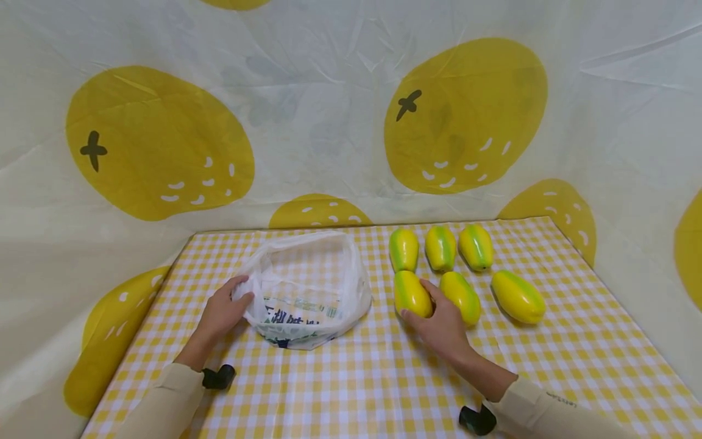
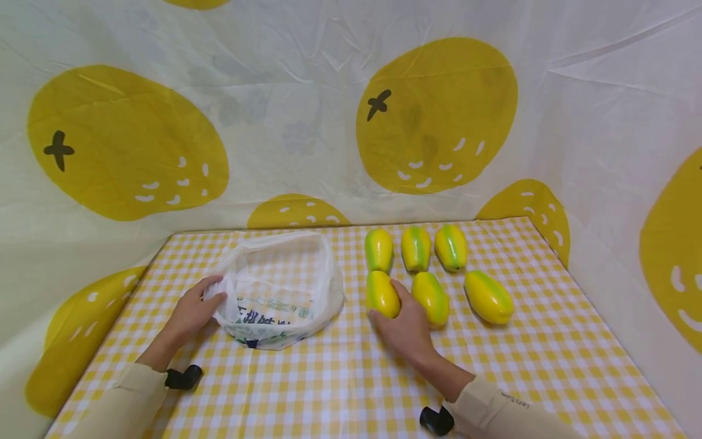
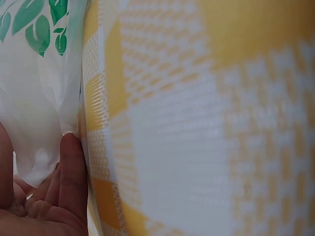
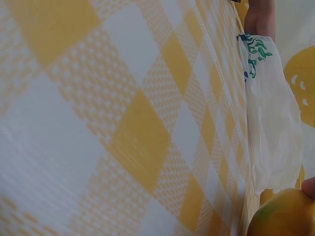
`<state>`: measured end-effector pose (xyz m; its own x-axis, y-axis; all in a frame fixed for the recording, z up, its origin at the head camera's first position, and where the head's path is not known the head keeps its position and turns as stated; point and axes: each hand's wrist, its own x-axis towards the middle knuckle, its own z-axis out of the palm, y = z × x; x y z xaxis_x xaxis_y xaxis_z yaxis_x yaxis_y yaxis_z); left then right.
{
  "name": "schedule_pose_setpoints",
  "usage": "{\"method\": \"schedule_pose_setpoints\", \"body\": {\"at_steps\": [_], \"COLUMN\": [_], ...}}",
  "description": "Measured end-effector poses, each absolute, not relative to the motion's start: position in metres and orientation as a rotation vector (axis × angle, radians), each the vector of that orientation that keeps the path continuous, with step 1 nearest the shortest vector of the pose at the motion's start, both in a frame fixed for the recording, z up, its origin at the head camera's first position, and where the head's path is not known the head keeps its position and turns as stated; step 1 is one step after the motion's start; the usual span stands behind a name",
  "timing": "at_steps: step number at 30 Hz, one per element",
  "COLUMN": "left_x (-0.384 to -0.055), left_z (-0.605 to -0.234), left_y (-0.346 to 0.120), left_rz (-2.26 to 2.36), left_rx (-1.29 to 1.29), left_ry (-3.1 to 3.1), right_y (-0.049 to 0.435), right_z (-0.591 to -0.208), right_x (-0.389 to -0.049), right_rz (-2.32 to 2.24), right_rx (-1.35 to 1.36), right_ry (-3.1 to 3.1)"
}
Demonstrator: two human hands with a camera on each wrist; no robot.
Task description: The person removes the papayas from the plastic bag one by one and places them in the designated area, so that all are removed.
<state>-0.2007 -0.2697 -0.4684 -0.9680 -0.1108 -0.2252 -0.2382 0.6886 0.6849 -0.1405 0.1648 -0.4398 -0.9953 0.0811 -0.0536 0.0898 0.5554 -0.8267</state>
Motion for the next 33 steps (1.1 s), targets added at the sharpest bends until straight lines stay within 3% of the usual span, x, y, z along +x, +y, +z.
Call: {"method": "schedule_pose_setpoints", "body": {"at_steps": [33], "left_x": [-0.2003], "left_z": [-0.4658], "left_y": [-0.2697], "left_rz": [1.148], "left_rx": [-0.275], "left_ry": [2.719], "right_y": [0.1617], "right_z": [-0.4473], "right_x": [-0.1347], "right_rz": [-1.477], "right_rx": [0.141], "right_ry": [2.793]}}
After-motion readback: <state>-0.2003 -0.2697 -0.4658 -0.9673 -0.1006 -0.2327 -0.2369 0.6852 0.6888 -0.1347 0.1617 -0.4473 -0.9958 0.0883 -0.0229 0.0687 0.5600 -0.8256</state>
